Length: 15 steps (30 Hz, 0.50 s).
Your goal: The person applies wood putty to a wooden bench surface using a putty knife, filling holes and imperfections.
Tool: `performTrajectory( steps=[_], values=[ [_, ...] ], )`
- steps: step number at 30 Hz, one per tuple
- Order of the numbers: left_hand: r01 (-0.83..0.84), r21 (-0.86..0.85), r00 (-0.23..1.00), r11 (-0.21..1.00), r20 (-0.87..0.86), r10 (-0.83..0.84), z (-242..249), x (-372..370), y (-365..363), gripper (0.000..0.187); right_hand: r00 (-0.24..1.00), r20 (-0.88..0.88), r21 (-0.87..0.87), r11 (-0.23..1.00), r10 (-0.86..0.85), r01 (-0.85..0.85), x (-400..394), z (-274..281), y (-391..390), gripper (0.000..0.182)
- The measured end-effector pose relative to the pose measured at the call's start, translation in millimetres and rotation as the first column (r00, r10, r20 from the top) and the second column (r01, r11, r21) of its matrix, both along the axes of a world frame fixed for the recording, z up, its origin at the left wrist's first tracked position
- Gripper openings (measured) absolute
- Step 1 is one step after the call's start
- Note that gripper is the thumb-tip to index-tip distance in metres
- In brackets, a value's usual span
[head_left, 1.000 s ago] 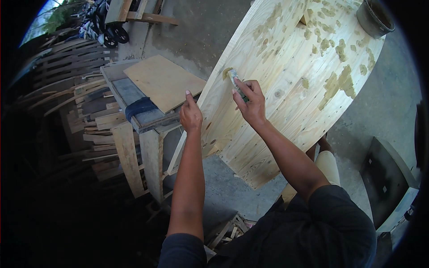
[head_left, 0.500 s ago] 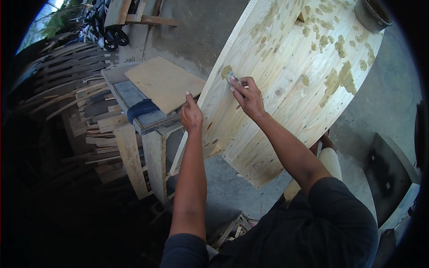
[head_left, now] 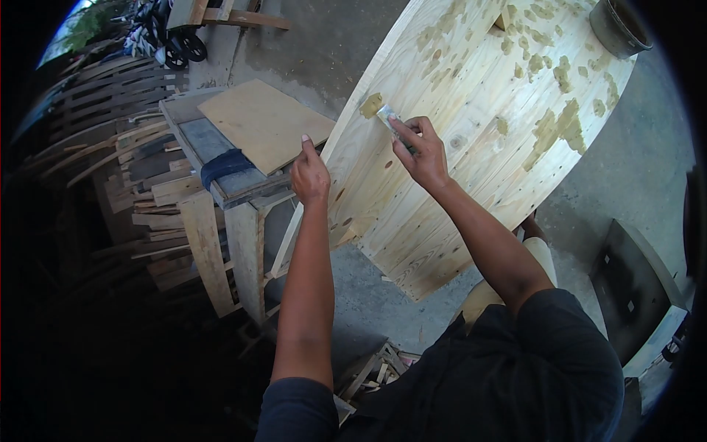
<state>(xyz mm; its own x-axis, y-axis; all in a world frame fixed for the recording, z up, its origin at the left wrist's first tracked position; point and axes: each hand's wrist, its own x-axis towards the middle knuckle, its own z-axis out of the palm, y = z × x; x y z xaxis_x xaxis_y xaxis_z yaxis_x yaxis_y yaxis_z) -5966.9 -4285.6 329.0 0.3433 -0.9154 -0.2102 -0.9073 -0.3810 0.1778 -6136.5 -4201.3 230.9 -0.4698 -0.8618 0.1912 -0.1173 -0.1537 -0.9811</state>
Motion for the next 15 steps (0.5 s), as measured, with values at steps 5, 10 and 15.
performTrajectory(
  steps=[5,10,15],
  values=[
    [-0.014,-0.03,1.0,0.999,0.002,0.014,-3.5,-1.0,0.7,0.071,0.97,-0.232,-0.02,0.997,0.071,-0.077,-9.1,-13.8,-12.7,0.034],
    [0.017,-0.063,0.999,0.998,0.033,-0.015,-3.8,0.3,0.5,0.072,0.968,-0.212,0.24,0.968,0.131,-0.078,-33.8,-56.5,49.2,0.034],
    [0.018,-0.074,0.999,0.997,0.03,-0.016,-2.3,0.1,3.7,0.073,0.974,0.17,0.583,0.812,-0.151,0.024,-68.5,-120.5,154.7,0.032]
  ],
)
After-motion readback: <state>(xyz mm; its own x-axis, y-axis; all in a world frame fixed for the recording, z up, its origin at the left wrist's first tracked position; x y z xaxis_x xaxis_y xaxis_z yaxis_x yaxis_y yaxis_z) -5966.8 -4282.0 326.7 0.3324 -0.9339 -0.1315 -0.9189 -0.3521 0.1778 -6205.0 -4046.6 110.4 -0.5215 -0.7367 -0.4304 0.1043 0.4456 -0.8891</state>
